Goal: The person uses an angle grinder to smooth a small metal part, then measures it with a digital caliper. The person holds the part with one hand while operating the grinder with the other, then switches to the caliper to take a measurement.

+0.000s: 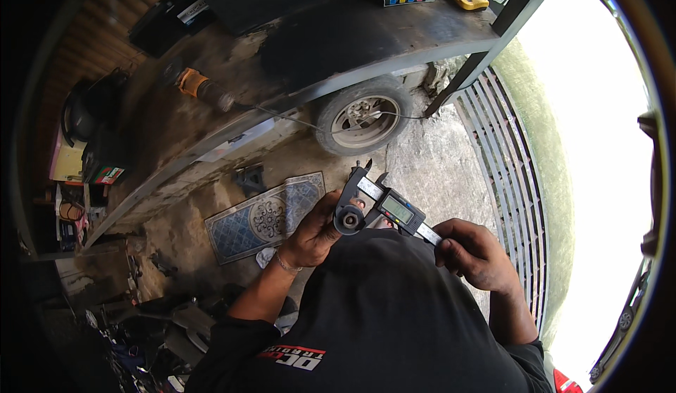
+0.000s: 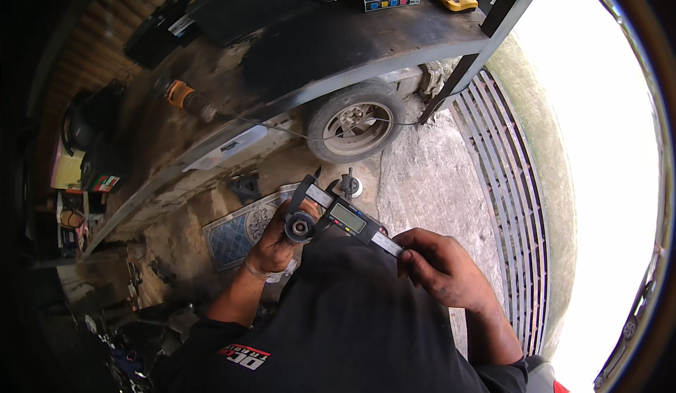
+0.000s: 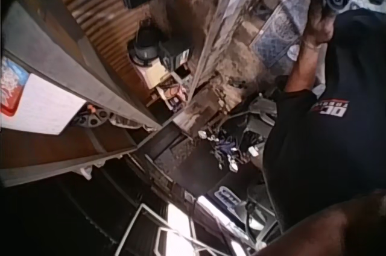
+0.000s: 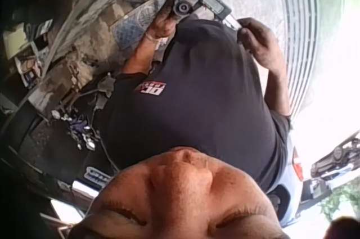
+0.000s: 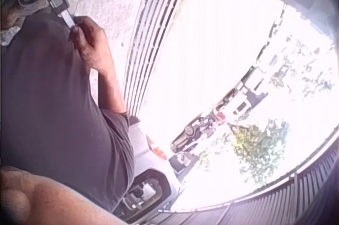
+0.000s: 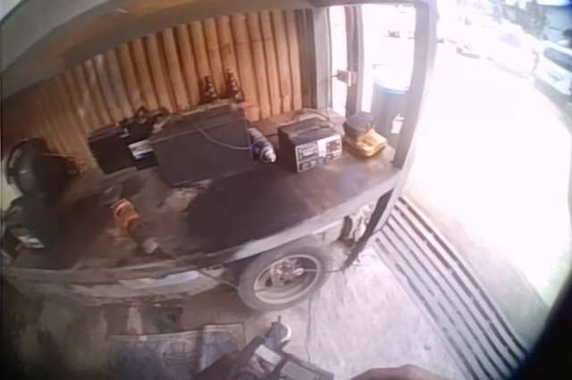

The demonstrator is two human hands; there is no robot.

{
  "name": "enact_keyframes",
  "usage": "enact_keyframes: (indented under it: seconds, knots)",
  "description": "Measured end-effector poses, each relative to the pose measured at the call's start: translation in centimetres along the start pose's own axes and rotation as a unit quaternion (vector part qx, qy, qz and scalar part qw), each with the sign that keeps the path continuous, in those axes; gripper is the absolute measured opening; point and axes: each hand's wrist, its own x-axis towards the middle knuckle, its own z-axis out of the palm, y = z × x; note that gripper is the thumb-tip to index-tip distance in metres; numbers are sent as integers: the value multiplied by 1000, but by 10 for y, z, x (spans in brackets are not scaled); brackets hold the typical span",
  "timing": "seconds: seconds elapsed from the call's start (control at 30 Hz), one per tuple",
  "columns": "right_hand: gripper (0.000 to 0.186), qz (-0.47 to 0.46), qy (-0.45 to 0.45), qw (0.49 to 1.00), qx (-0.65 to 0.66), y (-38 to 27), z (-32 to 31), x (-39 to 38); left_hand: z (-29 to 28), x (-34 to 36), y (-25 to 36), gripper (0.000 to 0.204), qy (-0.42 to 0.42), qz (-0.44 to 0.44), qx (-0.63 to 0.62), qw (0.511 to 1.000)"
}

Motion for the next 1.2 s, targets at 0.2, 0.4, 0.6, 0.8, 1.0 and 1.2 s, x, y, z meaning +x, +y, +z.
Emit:
enact_keyframes:
  seconds: [0.2, 0.4, 0.6, 0.8, 1.0, 1.2]
  knots:
    - [26, -3, -4, 1000, -2, 1, 7, 1, -5, -11, 1, 43, -5, -4, 1, 1000]
    - [26, -13, -15, 1000, -3, 2, 12, 3, -4, -17, 8, 50, -1, -18, -73, 997]
    - [26, -10, -28, 1000, -4, 0, 13, 3, -4, -16, 17, 64, 20, -45, -45, 998]
    - [26, -9, -25, 1000, -14, -1, 15, 2, -3, -14, 21, 70, 19, -45, -62, 997]
    - [27, -15, -23, 999, -18, 0, 14, 1, -2, -12, 23, 71, 18, -39, -84, 996]
    - [28, -26, -23, 999, -22, 4, 12, 1, -3, -10, 23, 72, 12, -35, -62, 997]
